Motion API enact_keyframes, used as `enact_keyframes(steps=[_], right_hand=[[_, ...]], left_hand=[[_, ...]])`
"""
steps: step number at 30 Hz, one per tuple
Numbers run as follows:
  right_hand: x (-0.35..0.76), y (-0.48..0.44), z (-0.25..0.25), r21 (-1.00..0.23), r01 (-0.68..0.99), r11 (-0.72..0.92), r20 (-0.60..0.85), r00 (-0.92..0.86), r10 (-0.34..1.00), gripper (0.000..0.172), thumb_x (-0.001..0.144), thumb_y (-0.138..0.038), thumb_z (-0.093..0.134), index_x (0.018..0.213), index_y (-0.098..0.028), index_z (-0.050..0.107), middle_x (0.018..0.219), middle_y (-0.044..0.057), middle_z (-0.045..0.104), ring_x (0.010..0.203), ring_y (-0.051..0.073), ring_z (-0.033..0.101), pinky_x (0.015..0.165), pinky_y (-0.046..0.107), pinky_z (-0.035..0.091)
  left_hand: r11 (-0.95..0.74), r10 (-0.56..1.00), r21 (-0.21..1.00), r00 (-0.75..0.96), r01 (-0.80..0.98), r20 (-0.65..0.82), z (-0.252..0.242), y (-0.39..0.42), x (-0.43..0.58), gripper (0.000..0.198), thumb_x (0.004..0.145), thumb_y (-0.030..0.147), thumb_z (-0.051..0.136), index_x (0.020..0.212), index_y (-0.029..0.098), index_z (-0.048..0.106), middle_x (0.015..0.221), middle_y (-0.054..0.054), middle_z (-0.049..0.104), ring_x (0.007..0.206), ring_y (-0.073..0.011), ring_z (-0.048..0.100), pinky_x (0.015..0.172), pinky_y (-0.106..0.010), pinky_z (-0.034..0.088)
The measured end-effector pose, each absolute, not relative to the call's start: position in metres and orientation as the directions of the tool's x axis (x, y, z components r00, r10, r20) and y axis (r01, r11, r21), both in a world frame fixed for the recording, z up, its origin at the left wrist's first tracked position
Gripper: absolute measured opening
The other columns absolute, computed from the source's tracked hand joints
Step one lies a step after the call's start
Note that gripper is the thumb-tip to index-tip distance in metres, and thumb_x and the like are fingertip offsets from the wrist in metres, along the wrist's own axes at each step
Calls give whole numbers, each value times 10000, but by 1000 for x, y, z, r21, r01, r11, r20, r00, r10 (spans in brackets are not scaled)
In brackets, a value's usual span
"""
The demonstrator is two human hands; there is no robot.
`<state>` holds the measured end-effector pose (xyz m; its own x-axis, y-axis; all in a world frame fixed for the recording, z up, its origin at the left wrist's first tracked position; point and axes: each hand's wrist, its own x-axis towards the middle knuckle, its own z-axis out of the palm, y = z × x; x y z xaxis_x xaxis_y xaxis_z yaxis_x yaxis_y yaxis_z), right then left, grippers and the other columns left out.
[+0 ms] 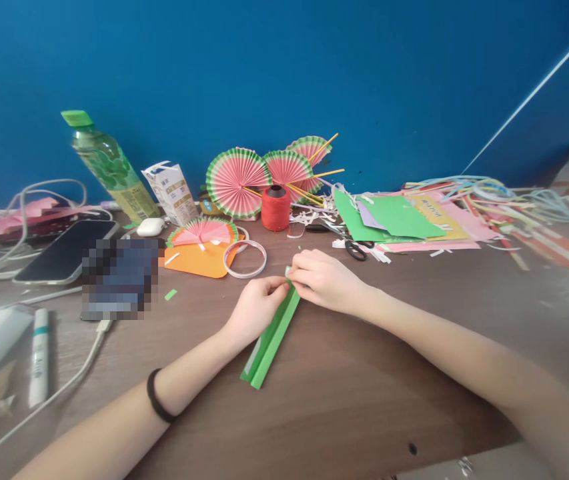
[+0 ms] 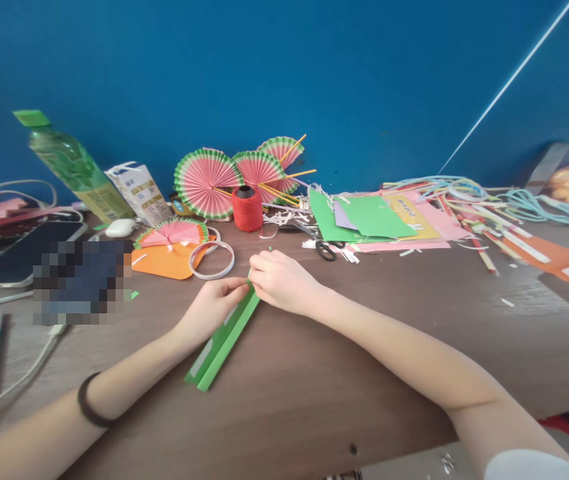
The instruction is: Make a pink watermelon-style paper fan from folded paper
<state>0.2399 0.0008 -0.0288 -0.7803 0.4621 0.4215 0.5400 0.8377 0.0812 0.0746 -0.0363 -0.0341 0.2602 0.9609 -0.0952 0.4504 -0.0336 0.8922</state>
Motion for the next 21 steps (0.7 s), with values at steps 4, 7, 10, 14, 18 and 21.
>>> enact_keyframes(steps=[4, 7, 10, 14, 18, 21], right_hand=[[240, 2, -28, -11, 543, 840, 422, -759, 496, 217, 821, -118, 422, 698, -149, 597, 760, 70, 543, 694, 161, 440, 637, 294, 326], [241, 3, -25, -190, 530, 827, 419, -718, 556, 184, 800, -109, 456, 704, -154, 606, 766, 59, 561, 717, 156, 485, 666, 293, 362], [243, 3, -22, -393, 497, 774, 423, -649, 632, 149, 780, -99, 489, 716, -149, 614, 768, 49, 573, 738, 148, 518, 688, 282, 404], [245, 4, -21, -562, 464, 685, 433, -541, 721, 136, 765, -97, 510, 706, -154, 618, 788, 34, 583, 751, 133, 544, 714, 273, 430], [250, 13, -20, -652, 463, 601, 443, -411, 797, 142, 773, -141, 508, 710, -163, 634, 799, 32, 595, 766, 137, 558, 709, 275, 439], [262, 27, -18, -680, 518, 519, 452, -260, 853, 137, 760, -178, 513, 715, -163, 642, 810, 43, 615, 787, 158, 562, 710, 286, 436]], left_hand=[[-35, 961, 896, 261, 442, -91, -35, -36, 75, 316, 765, 356, 426, 802, 144, 657, 551, 48, 468, 471, -80, 286, 469, -208, 270], [-45, 961, 908, 265, 417, -74, -34, -37, 74, 299, 768, 340, 436, 802, 148, 662, 526, 59, 444, 454, -72, 281, 471, -205, 279], [-29, 959, 914, 270, 405, -89, -32, -37, 74, 307, 773, 332, 433, 847, 151, 669, 536, 56, 460, 444, -70, 279, 468, -205, 286], [13, 957, 909, 259, 417, -132, -28, -36, 74, 318, 764, 343, 440, 882, 156, 668, 585, 42, 526, 464, -85, 345, 478, -212, 308], [23, 957, 904, 251, 427, -143, -27, -34, 72, 310, 761, 355, 446, 850, 151, 662, 609, 33, 552, 510, -101, 415, 509, -220, 335], [15, 956, 896, 256, 443, -143, -29, -33, 71, 310, 763, 367, 443, 831, 145, 648, 633, 23, 580, 521, -109, 447, 525, -230, 352]])
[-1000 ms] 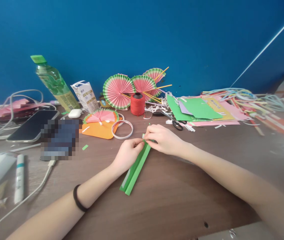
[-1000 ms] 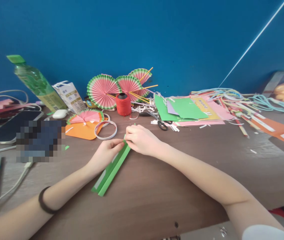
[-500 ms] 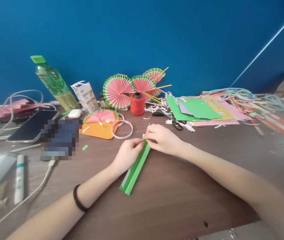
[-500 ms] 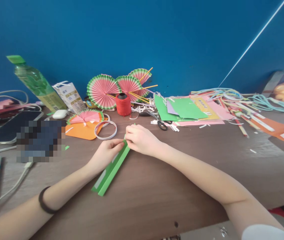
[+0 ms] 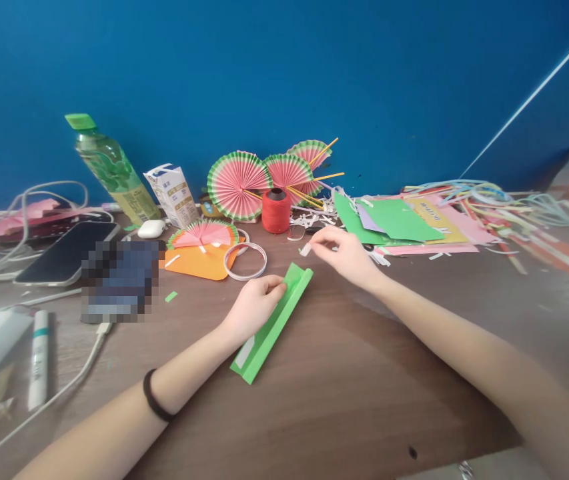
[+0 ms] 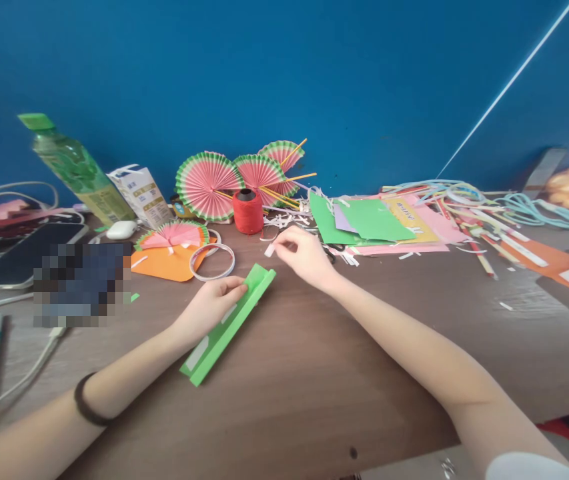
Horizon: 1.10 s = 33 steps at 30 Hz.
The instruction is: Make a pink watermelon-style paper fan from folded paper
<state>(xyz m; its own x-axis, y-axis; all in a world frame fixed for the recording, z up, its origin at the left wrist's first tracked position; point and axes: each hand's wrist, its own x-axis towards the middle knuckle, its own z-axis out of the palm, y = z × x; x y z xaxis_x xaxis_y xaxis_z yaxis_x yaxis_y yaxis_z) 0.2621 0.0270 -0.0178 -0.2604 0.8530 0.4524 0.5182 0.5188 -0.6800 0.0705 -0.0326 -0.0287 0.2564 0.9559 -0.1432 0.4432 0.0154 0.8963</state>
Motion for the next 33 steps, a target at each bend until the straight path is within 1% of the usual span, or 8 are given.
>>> enact_keyframes(steps=[5, 9, 16, 20, 23, 25, 29, 33], right_hand=[[292, 53, -14, -689, 676, 259, 374, 26, 927, 146, 716, -228, 515, 698, -144, 634, 827, 69, 650, 762, 186, 571, 709, 300, 424], [310, 65, -17, -590, 794, 146, 252, 10, 968, 194, 718, -195, 469, 632, -140, 634, 749, 57, 660, 678, 170, 570, 639, 262, 408], [319, 74, -24, -391, 910, 136, 320, -4, 947, 243, 710, -114, 478, 831, -118, 689, 930, 118, 642, 738, 201, 577, 732, 326, 420], [301, 61, -18, -515, 798, 312, 410, -91, 908, 251, 800, -198, 437, 875, -149, 672, 936, 98, 657, 888, 223, 578, 801, 360, 421], [280, 41, -9, -753, 534, 384, 259, -296, 919, 303, 839, -305, 439, 1049, -155, 599, 944, 80, 666, 909, 190, 589, 790, 334, 443], [269, 28, -4, -829, 424, 365, 117, -507, 854, 333, 828, -322, 476, 1109, -164, 561, 939, 67, 667, 903, 171, 593, 789, 313, 445], [259, 15, -2, -816, 422, 395, 15, -668, 744, 323, 752, -264, 579, 1062, -175, 590, 894, 36, 641, 750, 129, 570, 665, 258, 438], [264, 22, -6, -810, 438, 390, 36, -627, 778, 248, 737, -206, 558, 973, -168, 623, 825, 19, 613, 681, 109, 529, 624, 249, 419]], left_hand=[[35, 947, 910, 278, 413, -162, -30, -31, 69, 302, 776, 395, 437, 811, 154, 616, 678, 1, 636, 600, -154, 566, 590, -255, 420], [153, 923, 941, 296, 301, -245, -29, -31, 69, 258, 785, 388, 452, 817, 165, 577, 676, -20, 665, 634, -177, 634, 615, -278, 473], [198, 912, 946, 306, 256, -274, -29, -29, 67, 250, 786, 389, 486, 730, 163, 577, 731, -35, 700, 675, -169, 653, 676, -289, 496], [134, 908, 930, 333, 341, -253, -28, -28, 65, 342, 769, 456, 489, 719, 153, 639, 723, -33, 701, 692, -181, 640, 680, -277, 478], [99, 910, 917, 337, 387, -241, -26, -29, 64, 363, 748, 473, 503, 698, 143, 648, 681, -26, 684, 652, -178, 616, 617, -262, 458], [84, 912, 913, 339, 400, -233, -26, -29, 64, 367, 742, 475, 508, 692, 139, 646, 658, -21, 672, 633, -173, 603, 588, -255, 443], [67, 911, 914, 349, 400, -219, -25, -29, 64, 355, 734, 469, 522, 727, 138, 649, 658, -12, 666, 624, -165, 591, 575, -247, 428], [139, 872, 925, 399, 355, -284, -25, -26, 61, 338, 719, 456, 556, 808, 144, 651, 735, -24, 696, 673, -173, 614, 624, -254, 446]])
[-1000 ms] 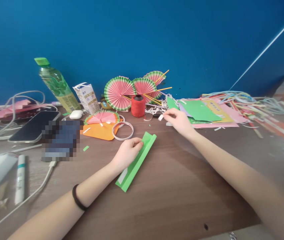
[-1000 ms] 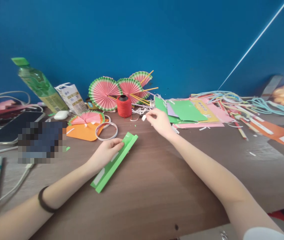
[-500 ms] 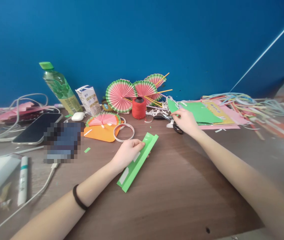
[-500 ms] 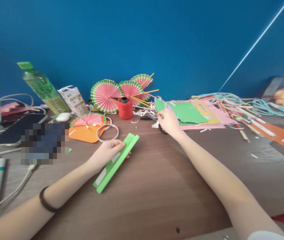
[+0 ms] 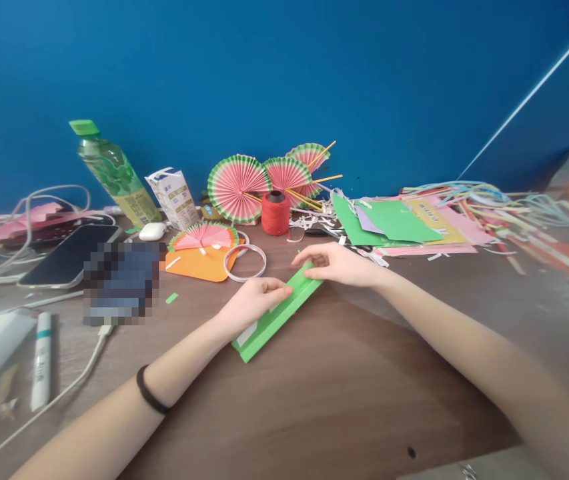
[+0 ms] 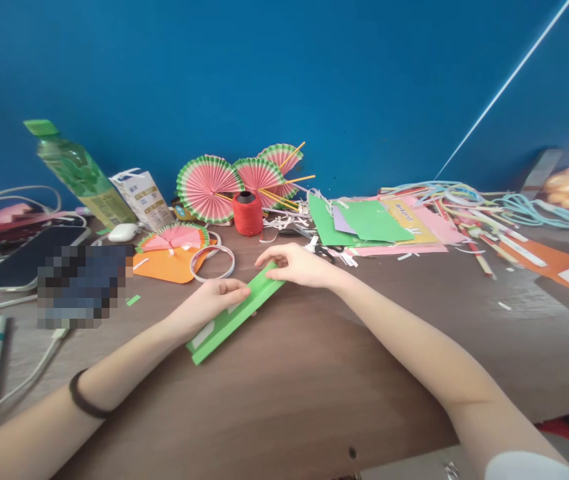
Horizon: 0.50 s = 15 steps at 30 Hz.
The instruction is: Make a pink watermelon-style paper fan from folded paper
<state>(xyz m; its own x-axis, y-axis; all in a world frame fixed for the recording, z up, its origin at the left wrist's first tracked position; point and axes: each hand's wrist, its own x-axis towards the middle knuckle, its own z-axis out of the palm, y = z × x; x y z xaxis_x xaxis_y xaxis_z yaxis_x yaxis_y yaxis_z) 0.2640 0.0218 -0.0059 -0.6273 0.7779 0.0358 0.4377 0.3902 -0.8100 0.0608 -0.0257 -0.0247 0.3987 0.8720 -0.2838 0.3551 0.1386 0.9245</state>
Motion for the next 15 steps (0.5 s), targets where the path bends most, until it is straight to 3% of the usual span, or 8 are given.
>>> enact_keyframes(steps=[5, 8, 10, 13, 15], right_hand=[[276, 37, -9, -834, 451, 318, 51, -511, 858, 220, 723, -211, 559, 924, -165, 638, 784, 18, 602, 690, 121, 537, 656, 276, 416], [280, 42, -10, -897, 351, 269, 74, -482, 873, 220, 755, -240, 539, 941, -169, 633, 864, 44, 634, 768, 144, 566, 690, 295, 425], [279, 40, -9, -907, 296, 300, 164, -407, 899, 215, 771, -247, 528, 949, -171, 625, 913, 57, 640, 814, 157, 573, 712, 307, 431], [269, 30, -7, -775, 400, 490, 386, -315, 867, 130, 769, -223, 550, 849, -169, 638, 906, 56, 623, 849, 165, 552, 751, 318, 419], [259, 19, -7, -640, 488, 593, 449, -389, 805, 101, 787, -210, 544, 778, -172, 637, 840, 45, 619, 838, 167, 538, 756, 319, 405]], left_hand=[[260, 812, 930, 463, 258, -355, -28, -21, 58, 271, 735, 357, 570, 855, 124, 639, 826, -79, 710, 770, -181, 644, 736, -283, 473], [277, 820, 934, 450, 226, -353, -32, -20, 58, 237, 746, 316, 560, 847, 113, 631, 867, -101, 706, 741, -168, 647, 726, -288, 486], [282, 830, 935, 434, 215, -350, -33, -20, 59, 224, 751, 307, 557, 835, 112, 628, 873, -107, 706, 736, -163, 648, 723, -285, 487], [290, 853, 932, 381, 218, -355, -34, -21, 61, 236, 763, 332, 550, 822, 117, 627, 862, -105, 709, 723, -158, 650, 710, -280, 488], [290, 863, 927, 353, 238, -361, -34, -22, 62, 271, 767, 375, 545, 816, 123, 631, 830, -97, 713, 700, -155, 647, 681, -273, 487]])
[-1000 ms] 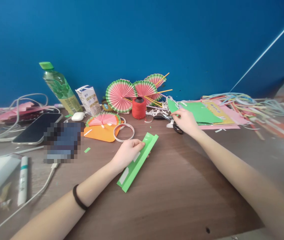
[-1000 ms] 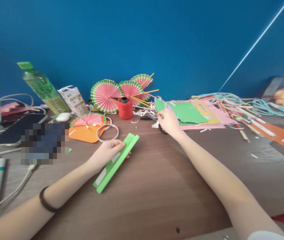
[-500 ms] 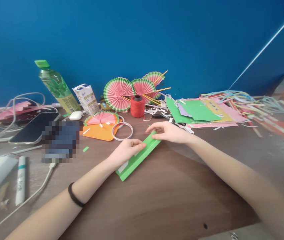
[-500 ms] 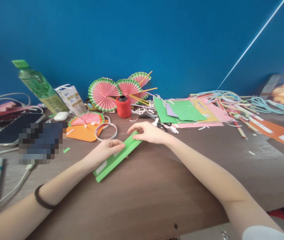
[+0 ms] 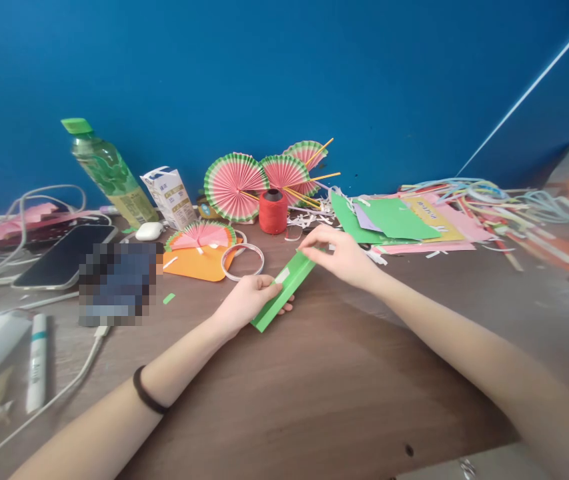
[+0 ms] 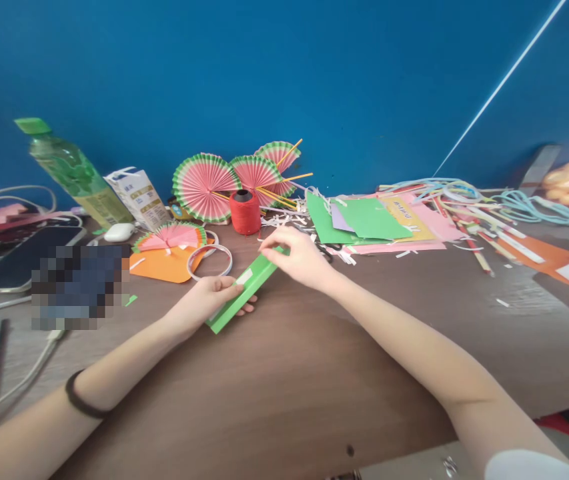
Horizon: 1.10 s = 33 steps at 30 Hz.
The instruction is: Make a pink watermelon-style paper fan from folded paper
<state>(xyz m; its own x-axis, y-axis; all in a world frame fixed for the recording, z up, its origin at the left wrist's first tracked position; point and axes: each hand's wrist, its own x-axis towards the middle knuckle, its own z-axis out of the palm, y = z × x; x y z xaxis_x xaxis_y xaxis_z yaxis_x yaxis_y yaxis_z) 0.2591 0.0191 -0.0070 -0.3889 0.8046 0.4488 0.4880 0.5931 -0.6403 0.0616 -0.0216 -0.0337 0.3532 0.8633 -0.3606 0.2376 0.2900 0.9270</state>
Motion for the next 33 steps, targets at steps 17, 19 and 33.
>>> enact_keyframes(steps=[17, 19, 33], right_hand=[[236, -12, -17, -313, 675, 668, 291, -602, 744, 154, 815, -173, 538, 758, -171, 681, 797, 25, 633, 733, 133, 545, 660, 265, 351], [236, -12, -17, -292, 677, 675, 289, -610, 738, 157, 819, -176, 534, 767, -169, 682, 795, 23, 628, 722, 126, 541, 648, 261, 340], [236, -13, -20, -127, 668, 733, 335, -667, 666, 209, 826, -153, 478, 732, -162, 665, 724, 29, 570, 646, 117, 470, 618, 263, 289]], left_hand=[[145, 890, 934, 369, 325, -267, -27, -31, 66, 257, 712, 360, 529, 770, 132, 635, 640, -3, 634, 615, -161, 571, 589, -258, 429], [122, 894, 932, 371, 341, -252, -27, -31, 66, 261, 714, 366, 520, 756, 133, 630, 625, 2, 615, 598, -155, 551, 574, -256, 416], [52, 870, 943, 449, 330, -205, -32, -30, 66, 247, 752, 354, 480, 799, 131, 575, 679, 12, 530, 629, -127, 466, 601, -242, 366]])
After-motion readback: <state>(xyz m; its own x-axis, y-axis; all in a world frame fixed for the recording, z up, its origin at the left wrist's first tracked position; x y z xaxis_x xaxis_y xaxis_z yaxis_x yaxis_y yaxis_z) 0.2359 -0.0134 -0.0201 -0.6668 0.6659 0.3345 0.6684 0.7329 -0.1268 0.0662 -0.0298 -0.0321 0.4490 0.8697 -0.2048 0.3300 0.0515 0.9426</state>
